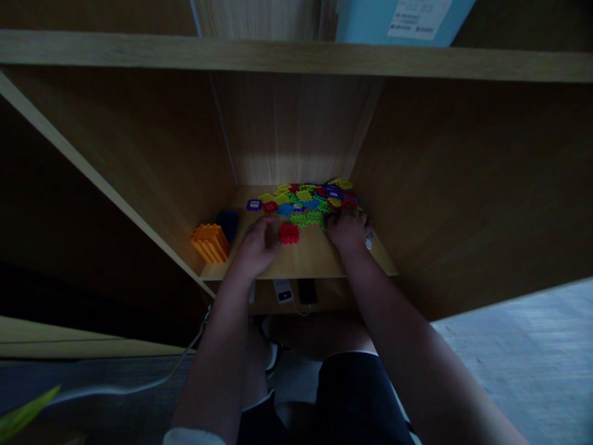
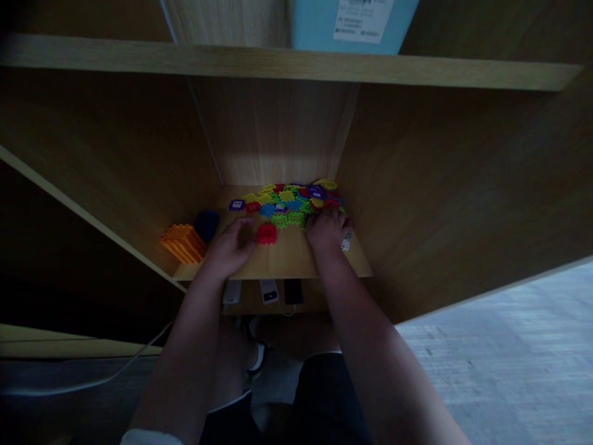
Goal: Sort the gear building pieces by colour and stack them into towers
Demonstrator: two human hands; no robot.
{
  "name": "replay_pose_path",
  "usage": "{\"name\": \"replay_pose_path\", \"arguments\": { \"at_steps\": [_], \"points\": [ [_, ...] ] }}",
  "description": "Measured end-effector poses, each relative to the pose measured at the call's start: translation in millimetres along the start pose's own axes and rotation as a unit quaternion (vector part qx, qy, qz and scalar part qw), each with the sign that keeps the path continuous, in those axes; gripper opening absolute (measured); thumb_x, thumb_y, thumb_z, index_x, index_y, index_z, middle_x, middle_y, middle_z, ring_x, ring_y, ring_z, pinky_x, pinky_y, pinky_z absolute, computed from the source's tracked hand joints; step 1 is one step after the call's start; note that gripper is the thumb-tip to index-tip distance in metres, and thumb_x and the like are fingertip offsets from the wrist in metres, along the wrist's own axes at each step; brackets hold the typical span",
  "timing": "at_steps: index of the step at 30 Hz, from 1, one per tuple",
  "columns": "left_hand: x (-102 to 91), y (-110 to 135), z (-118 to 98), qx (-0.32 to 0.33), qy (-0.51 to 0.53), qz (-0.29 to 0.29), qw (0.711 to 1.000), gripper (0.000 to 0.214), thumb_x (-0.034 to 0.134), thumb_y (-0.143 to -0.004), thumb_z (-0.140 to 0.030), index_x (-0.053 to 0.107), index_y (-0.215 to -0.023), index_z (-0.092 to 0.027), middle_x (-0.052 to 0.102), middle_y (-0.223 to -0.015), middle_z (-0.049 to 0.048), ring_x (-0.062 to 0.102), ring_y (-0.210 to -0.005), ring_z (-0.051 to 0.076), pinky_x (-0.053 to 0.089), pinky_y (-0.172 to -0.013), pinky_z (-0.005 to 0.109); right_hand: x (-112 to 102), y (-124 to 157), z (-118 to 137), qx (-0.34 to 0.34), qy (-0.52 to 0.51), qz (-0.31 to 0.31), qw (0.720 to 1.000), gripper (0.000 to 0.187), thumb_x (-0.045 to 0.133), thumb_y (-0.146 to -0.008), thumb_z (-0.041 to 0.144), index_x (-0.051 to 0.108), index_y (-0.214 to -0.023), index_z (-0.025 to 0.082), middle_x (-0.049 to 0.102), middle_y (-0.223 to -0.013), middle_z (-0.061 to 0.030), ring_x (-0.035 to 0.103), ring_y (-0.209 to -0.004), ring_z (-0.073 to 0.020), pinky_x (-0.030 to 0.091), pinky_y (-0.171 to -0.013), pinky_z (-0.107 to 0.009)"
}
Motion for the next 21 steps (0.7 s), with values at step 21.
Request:
{"name": "replay_pose_path", "arguments": {
  "at_steps": [21],
  "points": [
    [0.4, -0.8, 0.9, 0.013, -0.015, 0.002, 1.0, 0.046, 0.069, -0.095, -0.018, 0.061, -0.14, -0.021, 0.071, -0.148, 0.0135, 0.067, -0.14, 0.033, 0.054, -0.123, 0.055, 11.9, 2.0, 12.0, -0.068, 0.007, 0.047, 0.997, 0.063, 0.049, -0.109, 0.05, 0.062, -0.154, 0.008, 0.047, -0.173, -0.0255, 0.039, -0.159, -0.0485, 0.026, -0.128, -0.073]
  ]
}}
Point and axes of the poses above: each hand's wrist, its own y-axis away from the middle knuckle, its own x-axis out of the palm, z = x × y, the point moved 7 cm from there along -y, towards the middle knuckle
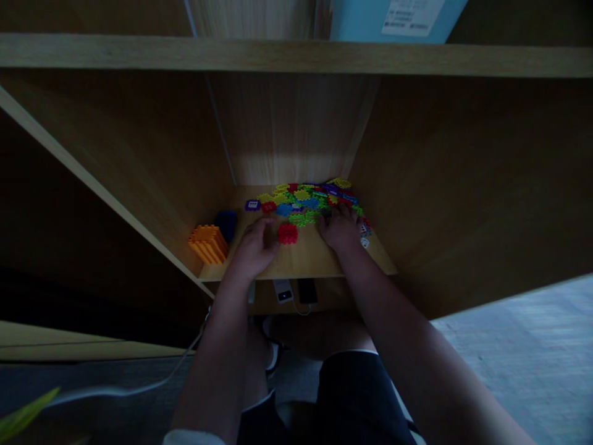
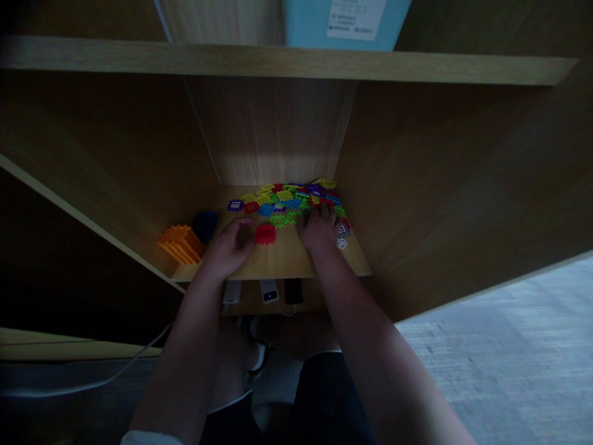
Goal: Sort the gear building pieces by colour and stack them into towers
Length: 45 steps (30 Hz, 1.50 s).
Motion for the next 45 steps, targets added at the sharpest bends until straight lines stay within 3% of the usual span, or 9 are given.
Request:
{"name": "replay_pose_path", "arguments": {
  "at_steps": [8, 12, 15, 19, 23, 28, 31, 37, 45],
  "points": [
    [-1.0, 0.8, -0.8, 0.007, -0.013, -0.013, 1.0, 0.046, 0.071, -0.095, -0.019, 0.061, -0.139, -0.022, 0.073, -0.145, 0.0129, 0.069, -0.138, 0.033, 0.057, -0.12, 0.055, -17.4, 3.7, 0.0, -0.017, -0.081, -0.099, 0.992, 0.059, 0.055, -0.103, 0.042, 0.063, -0.151, 0.009, 0.058, -0.161, -0.0275, 0.052, -0.144, -0.0486, 0.041, -0.117, -0.073],
    [-1.5, 1.0, -1.3, 0.007, -0.007, -0.021, 1.0, 0.042, 0.071, -0.096, -0.019, 0.063, -0.138, -0.021, 0.073, -0.144, 0.0128, 0.069, -0.137, 0.032, 0.057, -0.12, 0.055, -35.3, 8.0, 0.7, -0.075, -0.159, -0.18, 0.968, 0.039, 0.051, -0.104, 0.029, 0.073, -0.134, 0.015, 0.072, -0.142, -0.0211, 0.063, -0.133, -0.0383, 0.049, -0.116, -0.061],
    [-3.7, 1.2, -5.0, 0.019, 0.003, -0.039, 0.999, 0.04, 0.071, -0.097, -0.018, 0.063, -0.136, -0.022, 0.073, -0.143, 0.0122, 0.069, -0.137, 0.031, 0.056, -0.12, 0.054, -42.9, 15.7, 4.6, -0.131, -0.241, -0.206, 0.939, 0.031, 0.052, -0.108, 0.031, 0.071, -0.13, 0.02, 0.079, -0.123, -0.0152, 0.073, -0.115, -0.0308, 0.059, -0.106, -0.05],
    [-10.2, 2.4, -14.5, 0.047, 0.023, -0.078, 0.996, 0.031, 0.07, -0.102, -0.024, 0.065, -0.133, -0.024, 0.075, -0.138, 0.0103, 0.07, -0.134, 0.029, 0.056, -0.12, 0.052, -45.3, 31.7, 20.9, -0.218, -0.299, -0.185, 0.91, 0.036, 0.062, -0.11, 0.041, 0.065, -0.143, 0.027, 0.081, -0.121, -0.0099, 0.079, -0.105, -0.0276, 0.066, -0.097, -0.047],
    [-17.2, 4.6, -27.8, 0.092, 0.023, -0.103, 0.99, 0.024, 0.071, -0.106, -0.032, 0.069, -0.129, -0.026, 0.077, -0.132, 0.0081, 0.071, -0.129, 0.027, 0.058, -0.115, 0.049, -51.0, 50.0, 41.8, -0.321, -0.269, -0.175, 0.891, 0.022, 0.064, -0.111, 0.037, 0.073, -0.13, 0.03, 0.083, -0.121, -0.007, 0.079, -0.109, -0.027, 0.066, -0.1, -0.047],
    [-20.2, 6.0, -38.0, 0.136, 0.017, -0.105, 0.985, 0.025, 0.07, -0.107, -0.033, 0.071, -0.131, -0.027, 0.079, -0.131, 0.0066, 0.071, -0.128, 0.027, 0.057, -0.114, 0.049, -56.5, 62.8, 53.8, -0.392, -0.255, -0.186, 0.864, 0.012, 0.066, -0.112, 0.032, 0.074, -0.12, 0.029, 0.084, -0.107, -0.0049, 0.08, -0.1, -0.0243, 0.067, -0.092, -0.043],
    [-19.1, 5.5, -39.2, 0.14, 0.014, -0.093, 0.986, 0.026, 0.071, -0.107, -0.033, 0.071, -0.132, -0.027, 0.078, -0.133, 0.007, 0.07, -0.13, 0.028, 0.056, -0.114, 0.05, -52.0, 65.2, 55.8, -0.4, -0.253, -0.16, 0.866, 0.011, 0.066, -0.112, 0.034, 0.074, -0.117, 0.029, 0.084, -0.108, -0.0043, 0.08, -0.099, -0.0238, 0.067, -0.091, -0.042],
    [-18.4, 6.1, -38.7, 0.131, 0.005, -0.081, 0.988, 0.014, 0.068, -0.108, -0.03, 0.074, -0.119, -0.027, 0.08, -0.122, 0.0054, 0.071, -0.121, 0.027, 0.057, -0.108, 0.047, -37.8, 61.9, 52.6, -0.344, -0.243, -0.077, 0.904, 0.018, 0.062, -0.113, 0.04, 0.074, -0.12, 0.029, 0.084, -0.122, -0.0067, 0.081, -0.107, -0.0259, 0.066, -0.097, -0.045],
    [-21.6, 10.4, -44.6, 0.154, 0.016, -0.09, 0.984, 0.011, 0.067, -0.109, -0.032, 0.074, -0.115, -0.028, 0.08, -0.112, 0.0038, 0.071, -0.113, 0.025, 0.057, -0.104, 0.044, -42.3, 60.9, 62.0, -0.41, -0.26, -0.075, 0.871, 0.014, 0.065, -0.11, 0.03, 0.075, -0.119, 0.031, 0.084, -0.12, -0.0033, 0.076, -0.116, -0.0257, 0.063, -0.102, -0.045]
  ]
}}
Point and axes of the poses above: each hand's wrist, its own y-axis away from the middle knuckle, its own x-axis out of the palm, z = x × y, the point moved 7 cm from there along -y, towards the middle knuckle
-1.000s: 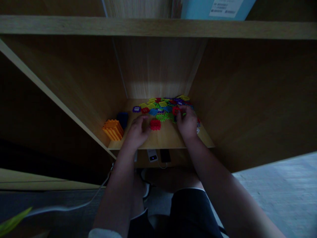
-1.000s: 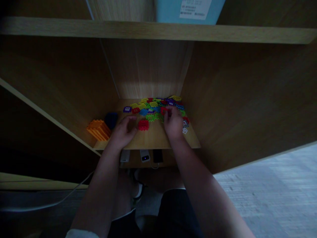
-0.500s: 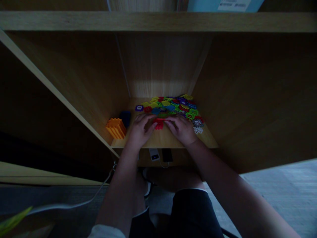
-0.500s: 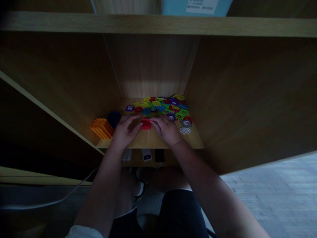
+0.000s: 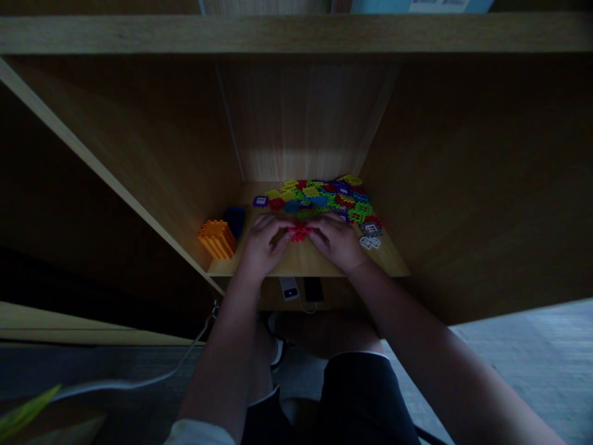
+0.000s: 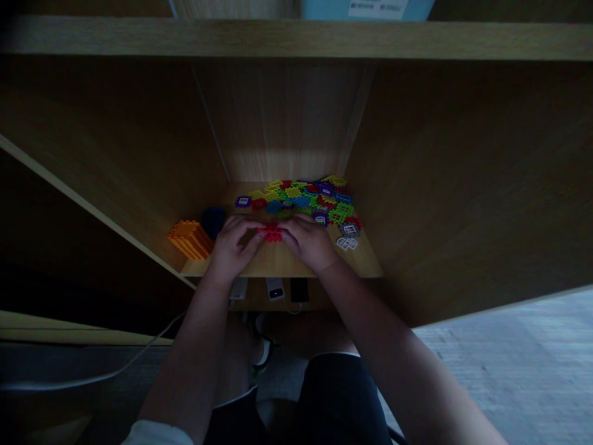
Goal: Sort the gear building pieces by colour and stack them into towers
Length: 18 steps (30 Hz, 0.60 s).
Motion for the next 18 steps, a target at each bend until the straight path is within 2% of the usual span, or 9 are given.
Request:
{"name": "replay_pose_path", "arguments": {
  "at_steps": [8, 12, 18],
  "points": [
    [-0.3, -0.1, -1.3, 0.003, 0.006, -0.003, 1.0, 0.013, 0.07, -0.108, -0.035, 0.074, -0.117, -0.027, 0.08, -0.114, 0.0047, 0.072, -0.114, 0.026, 0.058, -0.103, 0.045, -1.5, 2.6, -5.8, 0.051, -0.007, -0.005, 0.999, 0.007, 0.068, -0.103, 0.025, 0.071, -0.109, 0.028, 0.083, -0.112, -0.0065, 0.075, -0.104, -0.027, 0.062, -0.094, -0.044],
    [2.1, -0.7, -0.4, -0.01, -0.003, 0.017, 1.0, 0.01, 0.069, -0.108, -0.032, 0.075, -0.114, -0.028, 0.081, -0.112, 0.005, 0.071, -0.113, 0.026, 0.059, -0.102, 0.046, 2.3, 1.4, -6.1, 0.057, -0.013, 0.015, 0.998, 0.006, 0.068, -0.103, 0.025, 0.07, -0.107, 0.029, 0.082, -0.116, -0.0063, 0.075, -0.108, -0.0277, 0.061, -0.097, -0.045],
    [2.0, -1.1, -7.2, 0.012, -0.018, 0.015, 1.0, 0.011, 0.068, -0.108, -0.034, 0.076, -0.111, -0.028, 0.081, -0.106, 0.0042, 0.072, -0.106, 0.025, 0.059, -0.098, 0.045, -0.9, -3.6, 3.0, 0.009, 0.0, 0.0, 1.0, 0.011, 0.066, -0.108, 0.034, 0.072, -0.116, 0.029, 0.078, -0.128, -0.0088, 0.072, -0.12, -0.0292, 0.059, -0.106, -0.051]
  ]
}}
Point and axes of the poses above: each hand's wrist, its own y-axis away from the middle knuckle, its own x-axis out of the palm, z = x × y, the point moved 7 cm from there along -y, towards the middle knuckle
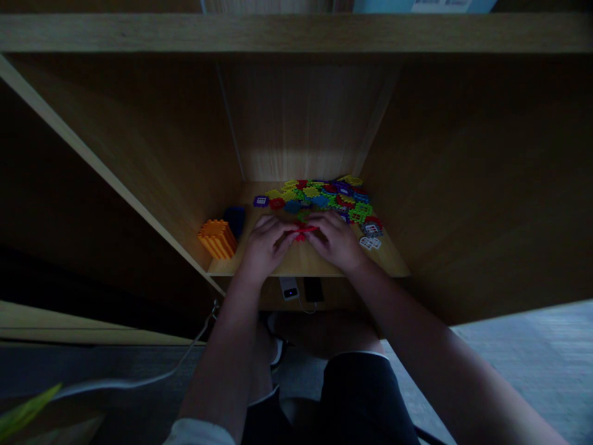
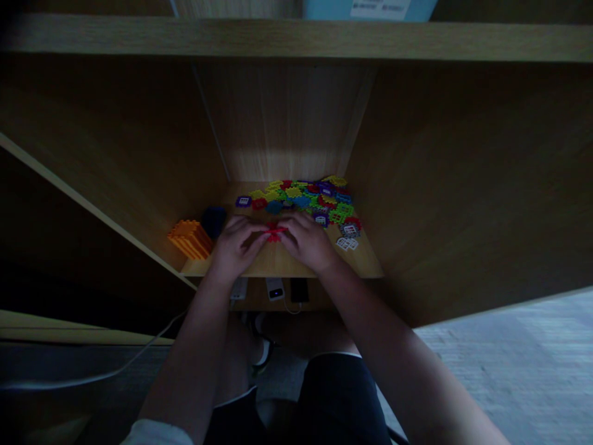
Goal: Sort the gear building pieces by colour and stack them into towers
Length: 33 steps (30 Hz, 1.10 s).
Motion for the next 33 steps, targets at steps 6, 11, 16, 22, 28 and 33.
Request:
{"name": "replay_pose_path", "arguments": {
  "at_steps": [6, 11, 16, 22, 28, 33],
  "points": [
    [0.2, 0.5, 1.9, -0.01, -0.012, -0.002, 1.0, 0.014, 0.071, -0.107, -0.037, 0.077, -0.117, -0.029, 0.081, -0.113, 0.005, 0.072, -0.111, 0.027, 0.058, -0.101, 0.047, 3.6, 3.0, -5.6, 0.014, -0.014, 0.016, 1.0, 0.011, 0.063, -0.109, 0.03, 0.073, -0.113, 0.031, 0.081, -0.113, -0.0061, 0.076, -0.108, -0.027, 0.062, -0.099, -0.047],
    [-0.8, 0.9, 1.0, 0.004, -0.004, -0.013, 1.0, 0.012, 0.069, -0.108, -0.032, 0.077, -0.116, -0.028, 0.08, -0.115, 0.0051, 0.071, -0.112, 0.025, 0.057, -0.102, 0.045, 5.1, 5.5, -6.9, 0.027, -0.034, 0.019, 0.999, 0.008, 0.063, -0.108, 0.031, 0.071, -0.109, 0.03, 0.083, -0.117, -0.0057, 0.078, -0.108, -0.0261, 0.063, -0.098, -0.046],
    [1.1, 2.1, 8.9, -0.02, -0.022, -0.011, 1.0, 0.013, 0.067, -0.109, -0.031, 0.077, -0.116, -0.028, 0.08, -0.113, 0.0055, 0.071, -0.113, 0.027, 0.058, -0.102, 0.046, 3.1, 2.9, -2.2, 0.043, -0.05, 0.024, 0.998, 0.017, 0.069, -0.106, 0.043, 0.069, -0.115, 0.03, 0.08, -0.126, -0.0084, 0.076, -0.118, -0.0281, 0.062, -0.104, -0.048],
    [-0.6, 2.8, 13.6, -0.042, -0.046, -0.03, 0.998, 0.014, 0.066, -0.109, -0.034, 0.078, -0.115, -0.028, 0.079, -0.111, 0.0055, 0.07, -0.111, 0.028, 0.058, -0.101, 0.047, -4.8, 2.6, -4.9, 0.061, -0.081, -0.009, 0.995, 0.019, 0.058, -0.111, 0.042, 0.066, -0.121, 0.029, 0.078, -0.124, -0.0084, 0.075, -0.111, -0.0267, 0.061, -0.098, -0.045],
    [-2.0, 1.7, 9.9, -0.031, -0.047, -0.033, 0.998, 0.014, 0.065, -0.109, -0.029, 0.078, -0.114, -0.027, 0.08, -0.113, 0.0059, 0.07, -0.111, 0.027, 0.057, -0.101, 0.046, 1.0, 4.9, -10.1, 0.076, -0.13, 0.008, 0.989, 0.017, 0.062, -0.109, 0.044, 0.066, -0.114, 0.028, 0.079, -0.113, -0.0054, 0.074, -0.096, -0.0228, 0.061, -0.089, -0.039],
    [-1.1, 1.4, 12.9, -0.045, -0.049, -0.025, 0.997, 0.016, 0.061, -0.109, -0.026, 0.075, -0.117, -0.027, 0.079, -0.12, 0.0059, 0.07, -0.116, 0.028, 0.056, -0.106, 0.049, 4.0, 4.7, -16.2, 0.104, -0.142, 0.001, 0.984, 0.018, 0.069, -0.105, 0.045, 0.066, -0.112, 0.028, 0.079, -0.115, -0.0049, 0.073, -0.102, -0.0236, 0.06, -0.094, -0.041]
  ]
}}
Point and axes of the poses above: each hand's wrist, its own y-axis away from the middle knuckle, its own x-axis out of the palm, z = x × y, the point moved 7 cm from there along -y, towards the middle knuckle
